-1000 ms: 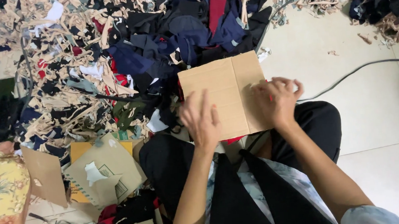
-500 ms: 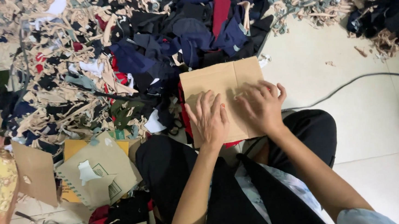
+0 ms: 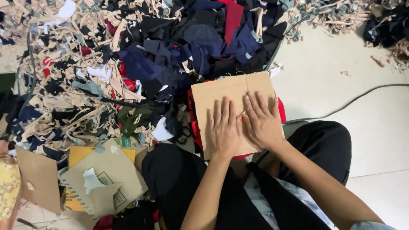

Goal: The person sits on the floor surrounded by fabric scraps and folds a dark blue garment using a piece of cardboard as a guide. They smooth the fabric, fold it into a compact rectangle, and then place shredded paper on top of the folded item.

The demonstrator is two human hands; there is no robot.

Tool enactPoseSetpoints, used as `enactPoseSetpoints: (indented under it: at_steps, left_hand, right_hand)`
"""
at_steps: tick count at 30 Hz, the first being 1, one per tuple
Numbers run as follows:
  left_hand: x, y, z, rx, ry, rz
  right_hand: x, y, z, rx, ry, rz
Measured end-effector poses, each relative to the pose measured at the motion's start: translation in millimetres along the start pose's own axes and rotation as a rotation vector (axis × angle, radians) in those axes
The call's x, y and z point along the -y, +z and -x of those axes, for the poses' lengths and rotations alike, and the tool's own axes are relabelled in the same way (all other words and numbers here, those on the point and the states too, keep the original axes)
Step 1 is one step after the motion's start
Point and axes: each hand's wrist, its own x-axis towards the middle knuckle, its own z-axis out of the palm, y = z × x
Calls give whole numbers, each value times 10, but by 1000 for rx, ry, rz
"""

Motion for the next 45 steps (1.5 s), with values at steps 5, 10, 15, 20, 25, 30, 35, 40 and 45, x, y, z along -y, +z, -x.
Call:
enactPoseSetpoints:
  at_steps: [5, 10, 15, 20, 25, 30, 35, 40, 45]
  left_hand:
    - [38, 85, 57, 4, -2, -25]
    - [1, 36, -16, -30, -15, 37]
    - [-97, -61, -10, 22, -39, 14]
    - [-131, -248, -60, 78, -45, -16]
    - [104, -274, -513, 120, -29, 12]
    - [974, 559, -1391, -43, -181, 225]
    - [1546, 1034, -2217, -79, -251, 187]
    - [1772, 1096, -2611, 155, -390, 53]
    - [1789, 868, -2589, 90, -206, 29]
  right_hand:
    - [-43, 191, 58, -20, -2, -4]
    - [-112, 131, -20, -71, -21, -13]
    - [-205, -76, -104, -181, 5, -300]
    - [-1011, 68, -46, -269, 236, -191]
    - [-1079, -224, -628, -362, 231, 100]
    - [-889, 432, -1722, -26, 262, -550]
    - [-784, 1245, -2593, 98, 148, -635]
    - [-701, 1439, -2938, 241, 141, -444]
    - [-646, 1262, -2925, 123, 141, -307]
